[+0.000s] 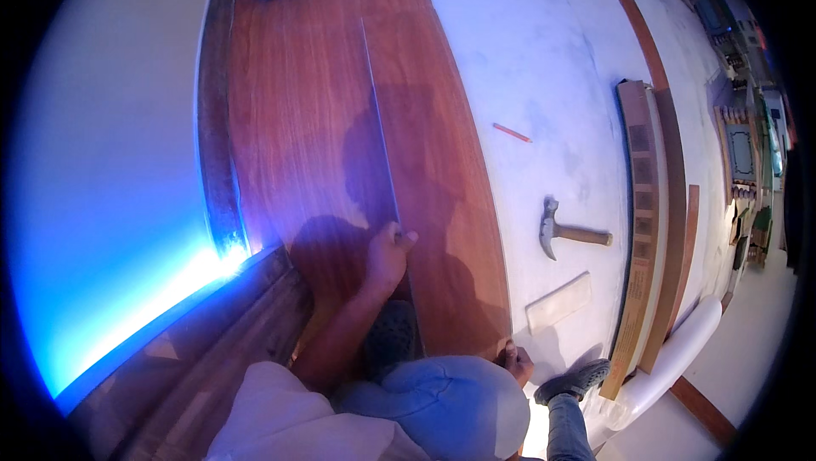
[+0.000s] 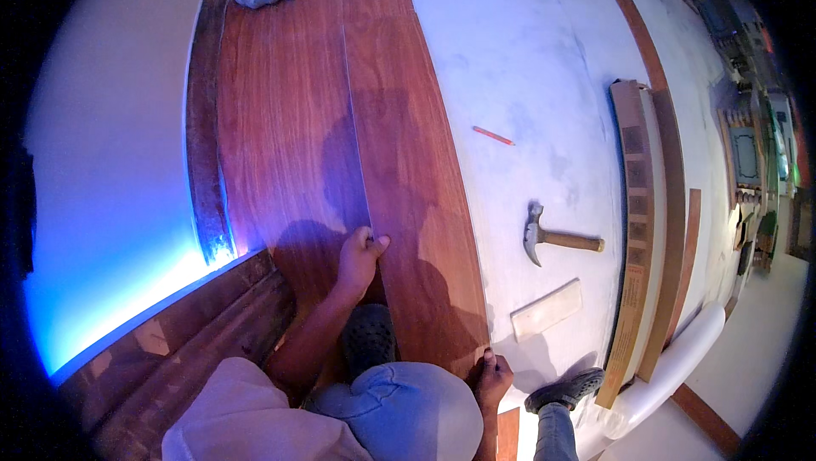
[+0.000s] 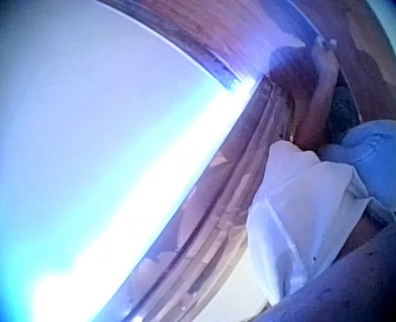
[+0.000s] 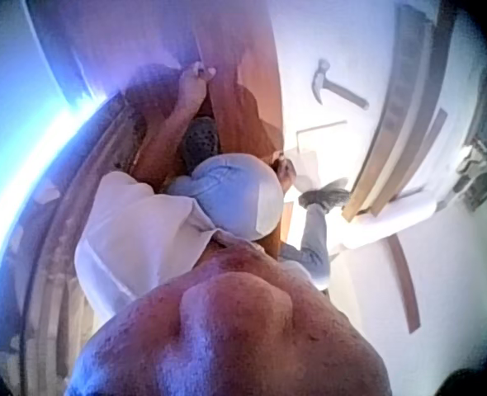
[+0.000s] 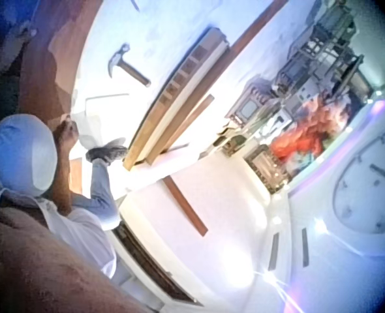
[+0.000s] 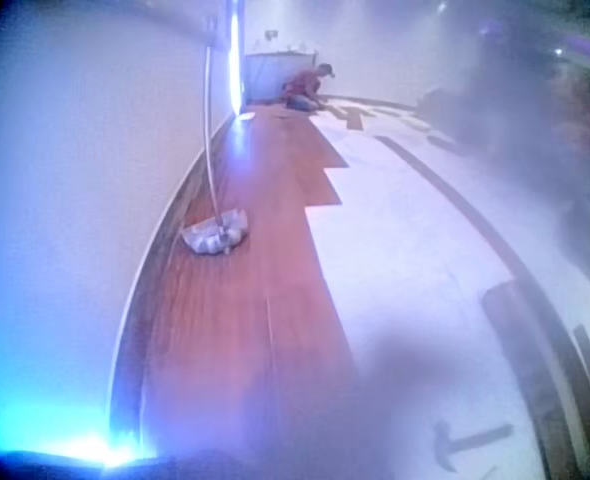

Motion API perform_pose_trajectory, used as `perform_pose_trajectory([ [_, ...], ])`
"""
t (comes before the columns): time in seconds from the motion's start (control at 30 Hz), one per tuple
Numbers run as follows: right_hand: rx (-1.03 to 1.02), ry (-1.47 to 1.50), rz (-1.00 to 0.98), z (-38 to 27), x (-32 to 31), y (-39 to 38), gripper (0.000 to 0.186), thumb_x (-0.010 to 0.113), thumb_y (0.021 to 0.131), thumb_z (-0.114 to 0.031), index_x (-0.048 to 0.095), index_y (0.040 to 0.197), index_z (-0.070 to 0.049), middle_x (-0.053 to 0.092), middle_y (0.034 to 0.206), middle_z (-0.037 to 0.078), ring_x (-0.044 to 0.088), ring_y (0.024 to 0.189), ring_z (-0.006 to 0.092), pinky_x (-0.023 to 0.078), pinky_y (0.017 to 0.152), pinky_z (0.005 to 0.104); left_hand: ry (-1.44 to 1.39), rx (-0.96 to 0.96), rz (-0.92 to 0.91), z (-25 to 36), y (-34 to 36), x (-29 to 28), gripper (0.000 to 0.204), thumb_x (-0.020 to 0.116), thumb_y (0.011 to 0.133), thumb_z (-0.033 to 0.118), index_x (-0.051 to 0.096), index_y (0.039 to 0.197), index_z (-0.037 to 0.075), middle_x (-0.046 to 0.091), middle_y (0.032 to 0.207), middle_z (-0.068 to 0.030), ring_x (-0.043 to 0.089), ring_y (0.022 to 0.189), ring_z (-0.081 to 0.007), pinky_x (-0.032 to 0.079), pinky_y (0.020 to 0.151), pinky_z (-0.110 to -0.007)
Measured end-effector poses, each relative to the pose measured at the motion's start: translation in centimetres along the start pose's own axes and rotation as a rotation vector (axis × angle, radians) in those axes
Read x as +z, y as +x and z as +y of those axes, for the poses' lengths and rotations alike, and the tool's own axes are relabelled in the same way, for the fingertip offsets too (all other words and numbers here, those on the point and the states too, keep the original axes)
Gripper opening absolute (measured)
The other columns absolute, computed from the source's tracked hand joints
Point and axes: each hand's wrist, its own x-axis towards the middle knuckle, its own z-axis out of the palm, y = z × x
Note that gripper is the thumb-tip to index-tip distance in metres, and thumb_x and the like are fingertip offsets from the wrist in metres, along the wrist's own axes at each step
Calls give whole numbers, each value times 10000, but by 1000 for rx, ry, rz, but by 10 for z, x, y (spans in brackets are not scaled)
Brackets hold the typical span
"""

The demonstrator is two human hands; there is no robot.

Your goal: The person installs wood flooring by positioning planks on the subfloor, marking them with a pencil, and using a hammer and tapping block to join them together.

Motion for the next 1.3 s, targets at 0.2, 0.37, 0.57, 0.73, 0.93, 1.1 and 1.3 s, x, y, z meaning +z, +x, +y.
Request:
perform_pose_trajectory([
  [0.2,53,188,-1,-18,0,-12,380,646,1009,-237,581,714,-6,550,609,-1,486,577,91,386,534,289,-26,9,5,-1,-1,-2,252,711,928,214,641,968,-25,675,889,-178,641,837,-244,494,777,-402],
  [0.37,48,1,43,-7,5,-4,358,649,1001,-221,596,727,4,570,614,20,503,588,103,400,541,301,-111,-122,-45,-8,8,2,238,705,936,205,653,979,-24,682,905,-134,630,856,-221,491,784,-393],
  [0.57,38,-73,50,26,7,7,378,638,1010,-252,612,738,9,580,621,28,503,593,109,411,549,312,-74,47,20,15,72,-1,165,621,1019,186,642,996,24,623,831,-14,573,788,-128,455,716,-319],
  [0.73,108,31,-44,24,-1,8,384,646,1014,-287,648,775,13,591,645,27,510,611,104,419,566,298,21,152,7,-7,105,-5,219,612,1019,214,645,995,-2,653,872,-58,582,826,-153,472,752,-351],
  [0.93,28,28,16,1,0,-8,413,660,1011,-308,600,733,-8,551,621,-5,450,559,85,363,506,283,93,163,40,9,95,-7,242,631,1008,215,646,1026,-27,674,891,-93,601,838,-175,481,771,-371],
  [1.1,54,31,17,-10,4,-12,392,662,1008,-289,587,738,-14,535,608,-8,445,543,77,351,495,267,122,141,44,11,93,-11,260,639,1004,228,641,1017,-32,681,890,-95,607,836,-179,479,767,-373],
  [1.3,99,78,-45,4,5,-6,388,659,1008,-279,602,736,-8,546,612,-2,466,561,87,368,513,275,191,111,42,12,97,-11,253,640,1007,220,649,1047,-30,691,891,-93,613,824,-174,488,776,-367],
])
